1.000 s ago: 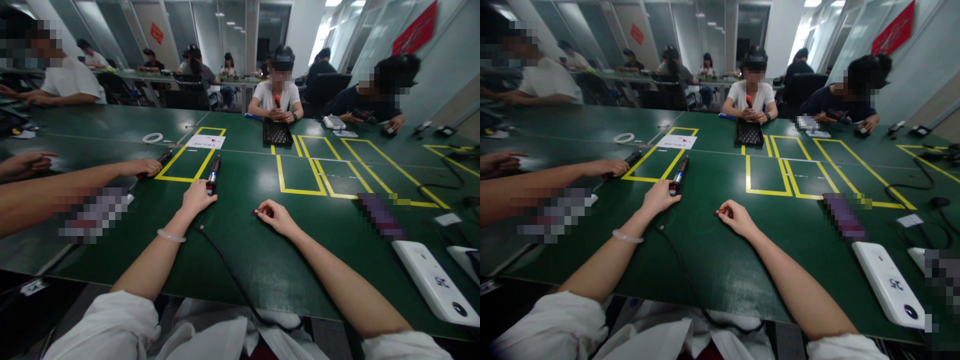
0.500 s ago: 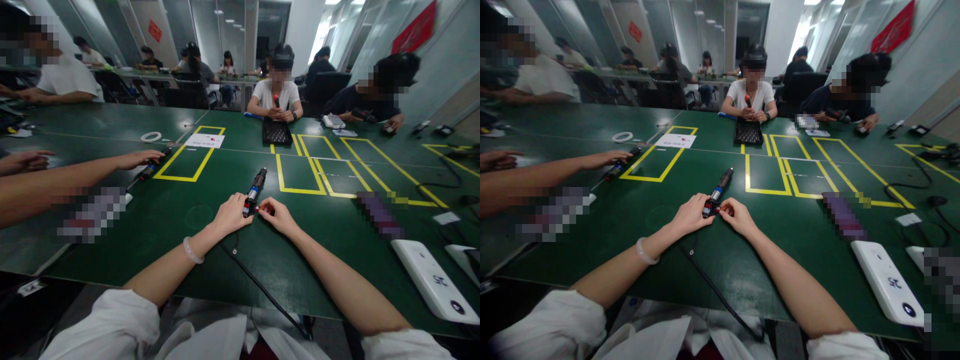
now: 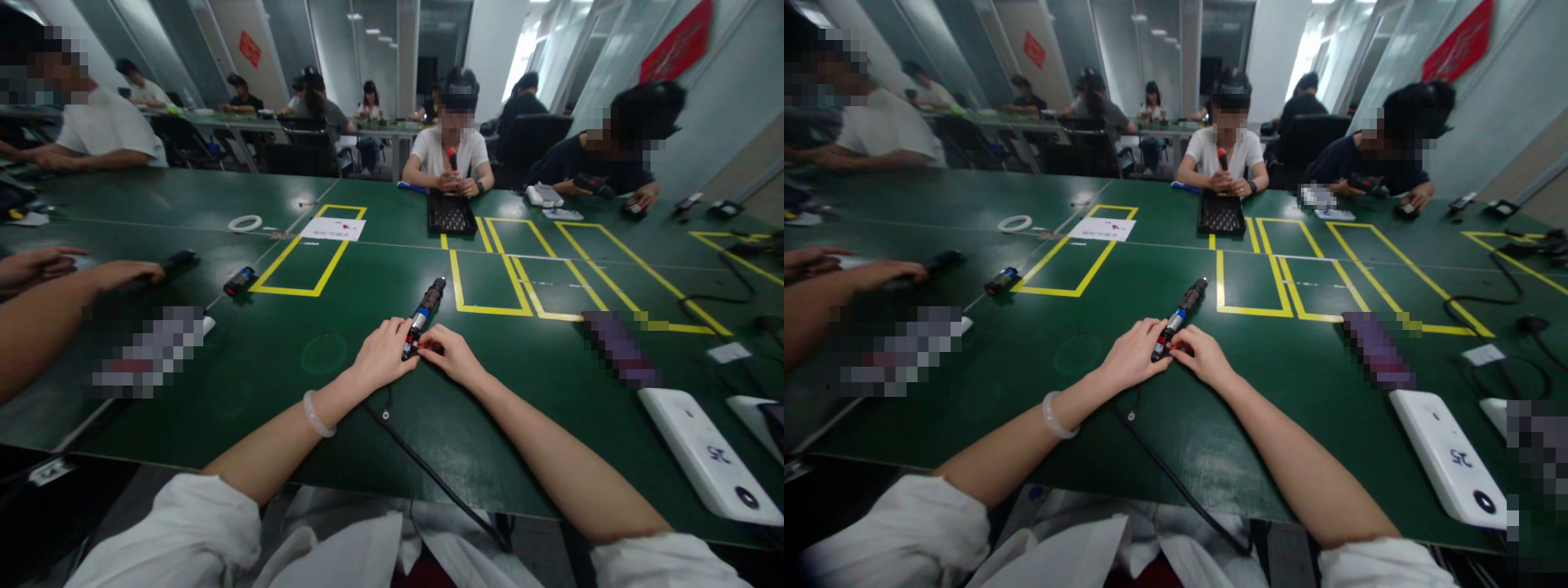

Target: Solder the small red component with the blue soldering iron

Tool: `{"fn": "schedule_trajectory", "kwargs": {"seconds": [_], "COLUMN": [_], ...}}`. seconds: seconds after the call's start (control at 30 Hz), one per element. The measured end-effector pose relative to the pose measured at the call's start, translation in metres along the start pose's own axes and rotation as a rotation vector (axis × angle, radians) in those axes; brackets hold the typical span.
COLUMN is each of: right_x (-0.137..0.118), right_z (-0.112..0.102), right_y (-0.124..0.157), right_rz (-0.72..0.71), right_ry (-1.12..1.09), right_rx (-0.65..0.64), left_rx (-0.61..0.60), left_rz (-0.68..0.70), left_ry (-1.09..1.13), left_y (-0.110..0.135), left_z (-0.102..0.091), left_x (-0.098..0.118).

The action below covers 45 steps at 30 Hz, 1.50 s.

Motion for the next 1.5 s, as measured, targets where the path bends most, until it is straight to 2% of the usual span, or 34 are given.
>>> {"fn": "schedule_trajectory", "kwargs": {"seconds": [0.47, 0.63, 0.77, 0.93, 1.1, 1.3, 1.4, 1.5], "right_x": [-0.006, 0.0, 0.004, 0.003, 0.004, 0.004, 0.005, 0.006], "right_z": [-0.003, -0.004, -0.005, -0.005, -0.003, -0.002, -0.001, -0.001], "right_y": [0.003, 0.004, 0.005, 0.004, 0.004, 0.003, 0.003, 0.003], "right_rz": [-0.006, 0.035, 0.064, 0.058, 0.076, 0.063, 0.063, 0.064], "right_ry": [-0.028, -0.029, -0.032, -0.039, -0.044, -0.013, -0.01, -0.013], "right_rx": [-0.002, 0.03, 0.016, -0.003, -0.026, -0.035, -0.038, -0.037], "left_rx": [0.033, 0.013, 0.007, -0.01, -0.057, -0.055, -0.056, -0.05], "left_rz": [-0.036, -0.053, -0.066, -0.197, -0.397, -0.587, -0.639, -0.673], "left_ry": [-0.028, -0.007, -0.024, -0.054, -0.103, -0.132, -0.163, -0.186], "left_y": [-0.005, -0.005, -0.004, -0.003, 0.004, 0.031, 0.044, 0.053], "left_z": [0.001, -0.001, -0.006, -0.015, -0.026, -0.04, -0.047, -0.052], "left_x": [0.001, -0.01, -0.028, -0.077, -0.152, -0.238, -0.264, -0.273]}}
Point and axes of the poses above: each hand's wrist, its own y-axis away from the middle knuckle, its own z-axis out of the palm, x = y × z, the point moved 5 cm from there along -y, towards the middle knuckle
